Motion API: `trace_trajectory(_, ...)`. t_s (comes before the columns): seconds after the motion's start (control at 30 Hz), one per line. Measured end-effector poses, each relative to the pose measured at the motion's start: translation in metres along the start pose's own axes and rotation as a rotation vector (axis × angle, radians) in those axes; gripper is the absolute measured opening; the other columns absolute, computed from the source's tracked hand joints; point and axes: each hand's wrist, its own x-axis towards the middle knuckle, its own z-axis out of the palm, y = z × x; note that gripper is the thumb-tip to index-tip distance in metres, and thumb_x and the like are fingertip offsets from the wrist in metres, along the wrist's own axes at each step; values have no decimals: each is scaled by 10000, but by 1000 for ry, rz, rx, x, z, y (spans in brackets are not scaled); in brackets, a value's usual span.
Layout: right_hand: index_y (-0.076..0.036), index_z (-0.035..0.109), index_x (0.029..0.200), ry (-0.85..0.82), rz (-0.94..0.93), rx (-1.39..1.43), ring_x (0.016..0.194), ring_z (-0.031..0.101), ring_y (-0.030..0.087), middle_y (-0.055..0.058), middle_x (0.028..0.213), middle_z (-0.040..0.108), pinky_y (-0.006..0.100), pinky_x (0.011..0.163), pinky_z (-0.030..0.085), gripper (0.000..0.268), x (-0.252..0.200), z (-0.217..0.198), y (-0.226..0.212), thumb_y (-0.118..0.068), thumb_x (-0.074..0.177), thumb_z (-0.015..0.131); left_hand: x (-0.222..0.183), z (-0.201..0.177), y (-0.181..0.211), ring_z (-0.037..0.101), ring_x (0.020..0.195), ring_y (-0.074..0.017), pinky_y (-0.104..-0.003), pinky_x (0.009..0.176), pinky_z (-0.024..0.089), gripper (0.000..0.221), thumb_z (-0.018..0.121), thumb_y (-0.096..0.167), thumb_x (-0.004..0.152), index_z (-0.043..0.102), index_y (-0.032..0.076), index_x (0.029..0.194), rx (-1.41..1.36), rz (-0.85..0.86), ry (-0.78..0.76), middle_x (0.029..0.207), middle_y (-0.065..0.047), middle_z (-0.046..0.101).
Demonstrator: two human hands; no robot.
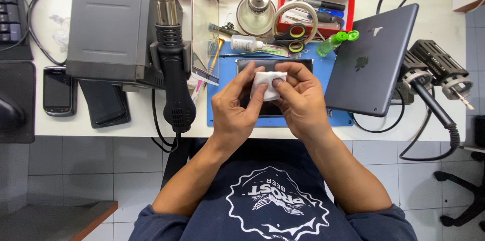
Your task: The person cleans a tablet screen using a spray bottle and a white cloth. They spray the screen, wipe it thoroughly, and then clean the back of the tablet. The person also wipes the edges and corners of the device.
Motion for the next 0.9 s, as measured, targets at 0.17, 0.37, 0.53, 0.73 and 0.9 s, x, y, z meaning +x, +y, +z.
trace_trajectory(0.17, 45, 607, 1231, -123, -188, -408, 877, 653, 156, 152, 1003, 661, 282, 743, 623, 368, 2, -11, -7, -48, 899, 735, -1, -5, -10, 727, 1093, -297, -379, 920, 618, 481, 665, -48, 951, 531, -25, 1413, -189, -86, 5, 1172, -226, 737)
trace_trajectory(0.37, 16, 651, 1272, -263, -132, -453, 1073, 654, 178, 152, 1135, 710, 346, 938, 579, 386, -1, -1, -19, -131, 925, 732, 1, 4, -7, 718, 1108, -217, -332, 942, 607, 530, 638, -72, 962, 498, 19, 1465, -345, -148, -54, 1159, -173, 758)
trace_trajectory(0.53, 12, 749, 1090, -104, -215, -571, 889, 629, 84, 90, 894, 735, 292, 824, 583, 143, 0, -6, -21, -43, 957, 750, 5, -2, -18, 749, 1060, -236, -332, 902, 628, 487, 674, -33, 967, 538, 34, 1430, -154, -57, -44, 1155, -147, 761)
trace_trajectory(0.73, 30, 735, 1020, -135, -826, -1181, 906, 685, 301, 151, 951, 726, 407, 813, 563, 132, 7, -20, -20, 65, 900, 778, 3, -14, -36, 640, 1212, -381, -448, 1019, 546, 443, 518, 67, 1055, 435, -38, 1477, -35, -147, -128, 1296, -244, 649)
trace_trajectory(0.9, -24, 753, 1008, -184, -1005, -1581, 922, 683, 307, 97, 979, 696, 416, 849, 536, 180, 3, -40, 0, 40, 843, 788, -10, -15, -53, 397, 1445, -465, -553, 1210, 320, 511, 384, 199, 1105, 307, -59, 1539, -57, -228, -163, 1504, -310, 468)
